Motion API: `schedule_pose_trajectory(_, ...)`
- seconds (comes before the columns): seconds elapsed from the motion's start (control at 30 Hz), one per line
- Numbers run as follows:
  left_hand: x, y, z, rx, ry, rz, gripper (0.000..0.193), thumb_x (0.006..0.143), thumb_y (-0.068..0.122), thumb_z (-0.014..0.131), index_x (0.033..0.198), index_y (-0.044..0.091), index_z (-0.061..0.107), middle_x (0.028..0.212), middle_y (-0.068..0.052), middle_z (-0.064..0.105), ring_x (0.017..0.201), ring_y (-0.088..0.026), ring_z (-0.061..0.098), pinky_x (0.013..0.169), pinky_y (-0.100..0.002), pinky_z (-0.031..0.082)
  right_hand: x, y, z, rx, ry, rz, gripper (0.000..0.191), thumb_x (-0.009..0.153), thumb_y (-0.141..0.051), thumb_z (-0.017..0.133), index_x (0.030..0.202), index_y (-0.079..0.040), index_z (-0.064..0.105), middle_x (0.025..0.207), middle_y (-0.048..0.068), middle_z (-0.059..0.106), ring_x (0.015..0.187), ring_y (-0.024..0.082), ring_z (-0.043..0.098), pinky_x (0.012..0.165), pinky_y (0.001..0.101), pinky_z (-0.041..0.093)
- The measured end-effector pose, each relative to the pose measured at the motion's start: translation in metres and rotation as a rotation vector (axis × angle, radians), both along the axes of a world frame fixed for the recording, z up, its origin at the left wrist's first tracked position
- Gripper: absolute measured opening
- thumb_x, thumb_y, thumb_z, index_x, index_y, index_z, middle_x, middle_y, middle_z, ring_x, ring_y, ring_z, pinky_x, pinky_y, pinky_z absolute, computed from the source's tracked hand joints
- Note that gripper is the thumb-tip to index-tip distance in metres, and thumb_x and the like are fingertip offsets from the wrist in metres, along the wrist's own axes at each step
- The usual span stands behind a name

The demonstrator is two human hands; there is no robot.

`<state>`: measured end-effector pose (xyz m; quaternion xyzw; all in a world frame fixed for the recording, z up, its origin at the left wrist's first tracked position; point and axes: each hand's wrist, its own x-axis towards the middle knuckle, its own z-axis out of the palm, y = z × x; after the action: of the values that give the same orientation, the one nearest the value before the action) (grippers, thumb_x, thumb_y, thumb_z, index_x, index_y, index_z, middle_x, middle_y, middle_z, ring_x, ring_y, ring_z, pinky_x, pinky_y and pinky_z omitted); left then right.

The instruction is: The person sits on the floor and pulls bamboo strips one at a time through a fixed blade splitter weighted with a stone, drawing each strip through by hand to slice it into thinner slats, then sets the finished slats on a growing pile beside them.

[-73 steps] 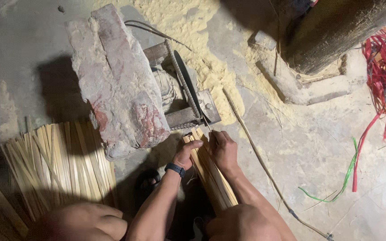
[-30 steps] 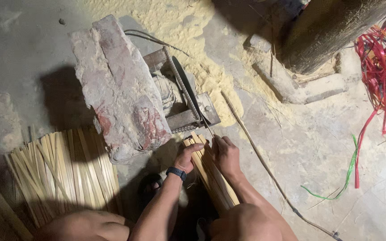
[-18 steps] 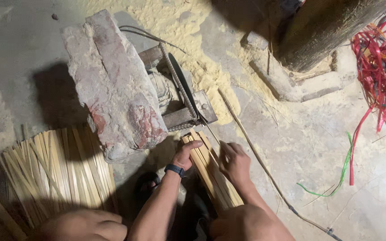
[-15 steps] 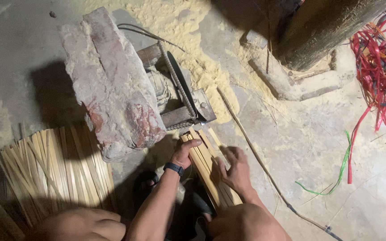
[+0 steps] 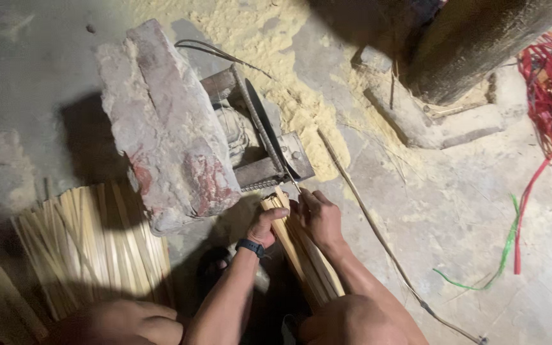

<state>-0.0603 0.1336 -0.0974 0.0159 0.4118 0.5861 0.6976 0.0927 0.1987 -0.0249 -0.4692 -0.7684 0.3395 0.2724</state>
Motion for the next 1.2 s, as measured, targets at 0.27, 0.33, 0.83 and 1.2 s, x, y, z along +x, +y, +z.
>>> schedule_pose_trajectory(0.27, -0.002, -0.002, 0.008, 0.027, -0.088, 0.003, 0.049, 0.066, 0.015, 0.080, 0.112, 0.010, 0.066, 0.095, -0.010, 0.070, 0.090, -0.028, 0.069, 0.085, -0.044, 0.057, 0.028, -0.032, 0.011, 0.048, -0.046, -0.131, 0.017, 0.090, -0.004, 0.070, 0.105, -0.002, 0.075, 0.076, 0.016, 0.066, 0.056, 0.030, 0.067, 0.053, 0.0392, 0.052)
schedule_pose_trajectory(0.33, 0.000, -0.001, 0.009, -0.052, 0.001, -0.012, 0.043, 0.069, 0.016, 0.080, 0.109, 0.003, 0.071, 0.097, -0.010, 0.074, 0.092, -0.026, 0.071, 0.086, -0.040, 0.058, 0.022, -0.028, 0.004, 0.079, -0.046, -0.113, 0.017, 0.090, -0.002, 0.069, 0.106, -0.001, 0.075, 0.078, 0.017, 0.066, 0.059, 0.033, 0.067, 0.054, 0.0407, 0.052)
schedule_pose_trajectory(0.83, 0.011, 0.009, 0.000, -0.047, -0.001, 0.004, 0.035, 0.072, 0.013, 0.081, 0.104, 0.005, 0.072, 0.095, -0.007, 0.073, 0.089, -0.022, 0.071, 0.083, -0.038, 0.059, 0.019, -0.015, 0.037, 0.172, -0.172, -0.018, 0.037, 0.078, -0.005, 0.067, 0.114, -0.005, 0.071, 0.086, 0.016, 0.068, 0.068, 0.036, 0.068, 0.062, 0.0428, 0.054)
schedule_pose_trajectory(1.2, 0.009, 0.010, 0.001, -0.033, 0.067, 0.039, 0.043, 0.069, 0.014, 0.082, 0.109, 0.002, 0.070, 0.098, -0.010, 0.073, 0.091, -0.025, 0.071, 0.083, -0.040, 0.059, 0.057, -0.047, -0.005, -0.081, -0.063, 0.048, 0.022, 0.092, -0.013, 0.072, 0.111, -0.002, 0.077, 0.097, 0.014, 0.077, 0.071, 0.023, 0.075, 0.061, 0.0315, 0.063)
